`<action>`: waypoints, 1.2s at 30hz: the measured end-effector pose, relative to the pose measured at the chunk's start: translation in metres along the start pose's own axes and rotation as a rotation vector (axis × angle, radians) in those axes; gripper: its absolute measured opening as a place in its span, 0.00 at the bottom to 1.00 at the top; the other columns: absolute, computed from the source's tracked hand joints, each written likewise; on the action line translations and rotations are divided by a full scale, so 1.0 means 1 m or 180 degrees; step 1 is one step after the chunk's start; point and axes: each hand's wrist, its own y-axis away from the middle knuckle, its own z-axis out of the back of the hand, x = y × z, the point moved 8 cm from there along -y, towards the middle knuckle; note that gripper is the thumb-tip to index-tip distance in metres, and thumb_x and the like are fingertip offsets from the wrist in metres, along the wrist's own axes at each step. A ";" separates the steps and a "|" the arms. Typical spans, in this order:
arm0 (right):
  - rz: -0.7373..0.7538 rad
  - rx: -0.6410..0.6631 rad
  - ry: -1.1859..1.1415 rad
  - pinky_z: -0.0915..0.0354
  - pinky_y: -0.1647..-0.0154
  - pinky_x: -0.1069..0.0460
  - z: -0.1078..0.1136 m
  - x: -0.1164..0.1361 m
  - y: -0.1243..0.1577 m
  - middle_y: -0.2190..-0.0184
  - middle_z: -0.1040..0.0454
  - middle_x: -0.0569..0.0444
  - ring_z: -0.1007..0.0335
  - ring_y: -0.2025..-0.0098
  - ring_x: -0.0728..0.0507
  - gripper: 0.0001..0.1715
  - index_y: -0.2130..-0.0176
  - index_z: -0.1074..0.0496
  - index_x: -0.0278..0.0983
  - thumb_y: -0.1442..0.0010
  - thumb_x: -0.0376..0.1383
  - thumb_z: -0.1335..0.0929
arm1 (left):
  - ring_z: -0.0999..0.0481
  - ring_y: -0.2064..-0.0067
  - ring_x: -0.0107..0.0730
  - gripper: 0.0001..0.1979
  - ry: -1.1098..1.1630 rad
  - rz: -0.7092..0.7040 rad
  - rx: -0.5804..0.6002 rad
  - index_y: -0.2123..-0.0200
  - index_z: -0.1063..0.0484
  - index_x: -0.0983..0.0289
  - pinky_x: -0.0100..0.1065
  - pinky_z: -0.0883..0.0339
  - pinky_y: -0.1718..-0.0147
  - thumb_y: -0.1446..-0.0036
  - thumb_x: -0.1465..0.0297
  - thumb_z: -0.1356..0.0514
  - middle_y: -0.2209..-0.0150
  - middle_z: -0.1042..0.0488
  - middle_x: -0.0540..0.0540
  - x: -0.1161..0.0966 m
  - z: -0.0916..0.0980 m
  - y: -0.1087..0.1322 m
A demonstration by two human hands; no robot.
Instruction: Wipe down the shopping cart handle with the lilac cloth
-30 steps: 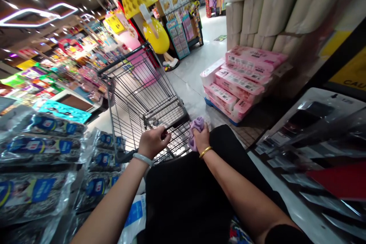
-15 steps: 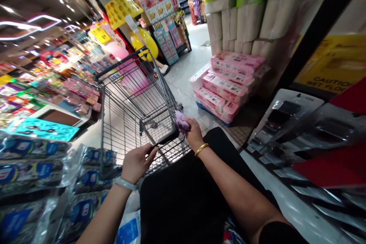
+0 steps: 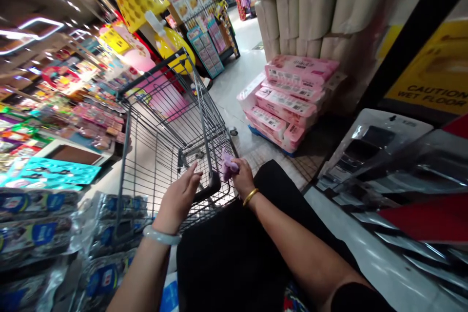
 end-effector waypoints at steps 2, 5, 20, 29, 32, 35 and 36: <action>0.0065 0.0003 -0.0144 0.32 0.45 0.42 0.000 0.006 -0.002 0.59 0.24 0.51 0.28 0.53 0.39 0.11 0.62 0.22 0.40 0.47 0.34 0.32 | 0.21 0.45 0.47 0.40 -0.0196 -0.0100 0.0076 0.27 0.49 0.63 0.37 0.32 0.56 0.32 0.45 0.53 0.44 0.21 0.62 -0.026 -0.008 -0.009; 0.0493 0.0082 -0.0398 0.35 0.39 0.43 -0.003 0.035 -0.007 0.53 0.24 0.52 0.29 0.46 0.40 0.15 0.56 0.23 0.43 0.45 0.33 0.31 | 0.17 0.57 0.50 0.46 -0.0684 -0.0103 0.0295 0.25 0.56 0.64 0.36 0.36 0.67 0.35 0.41 0.52 0.53 0.17 0.63 -0.045 -0.022 -0.015; 0.0975 0.0320 -0.0043 0.37 0.36 0.42 -0.028 0.046 -0.004 0.52 0.23 0.52 0.31 0.42 0.40 0.22 0.52 0.24 0.43 0.45 0.27 0.34 | 0.18 0.54 0.53 0.34 -0.0958 0.0259 0.0799 0.31 0.44 0.65 0.38 0.34 0.61 0.31 0.50 0.55 0.56 0.18 0.64 -0.023 -0.023 0.009; 0.0903 0.0378 0.0185 0.36 0.37 0.42 -0.035 0.039 -0.001 0.52 0.23 0.51 0.31 0.43 0.39 0.21 0.53 0.23 0.43 0.46 0.28 0.31 | 0.18 0.53 0.48 0.45 -0.0546 0.0305 0.0947 0.25 0.66 0.68 0.39 0.31 0.57 0.34 0.54 0.48 0.55 0.18 0.63 -0.017 -0.014 0.000; 0.0671 0.0499 0.0310 0.36 0.38 0.41 -0.037 0.032 -0.002 0.50 0.25 0.50 0.32 0.43 0.39 0.21 0.53 0.22 0.43 0.47 0.30 0.29 | 0.18 0.55 0.52 0.47 -0.0808 0.0312 0.0766 0.25 0.70 0.69 0.41 0.30 0.59 0.35 0.55 0.49 0.53 0.19 0.68 -0.024 0.000 -0.032; 0.0011 0.0496 0.0454 0.33 0.42 0.41 -0.035 0.001 -0.005 0.54 0.25 0.50 0.30 0.49 0.40 0.23 0.56 0.22 0.41 0.51 0.25 0.32 | 0.17 0.56 0.53 0.45 -0.0958 0.0243 0.0689 0.25 0.69 0.69 0.43 0.30 0.59 0.34 0.54 0.51 0.53 0.19 0.69 -0.032 0.008 -0.074; -0.0068 0.0468 0.0425 0.33 0.42 0.41 -0.034 -0.002 -0.008 0.54 0.25 0.50 0.30 0.49 0.40 0.24 0.56 0.22 0.41 0.52 0.23 0.34 | 0.17 0.55 0.53 0.45 -0.0995 0.0214 0.0619 0.25 0.68 0.69 0.43 0.29 0.59 0.34 0.55 0.51 0.52 0.19 0.70 -0.033 0.012 -0.088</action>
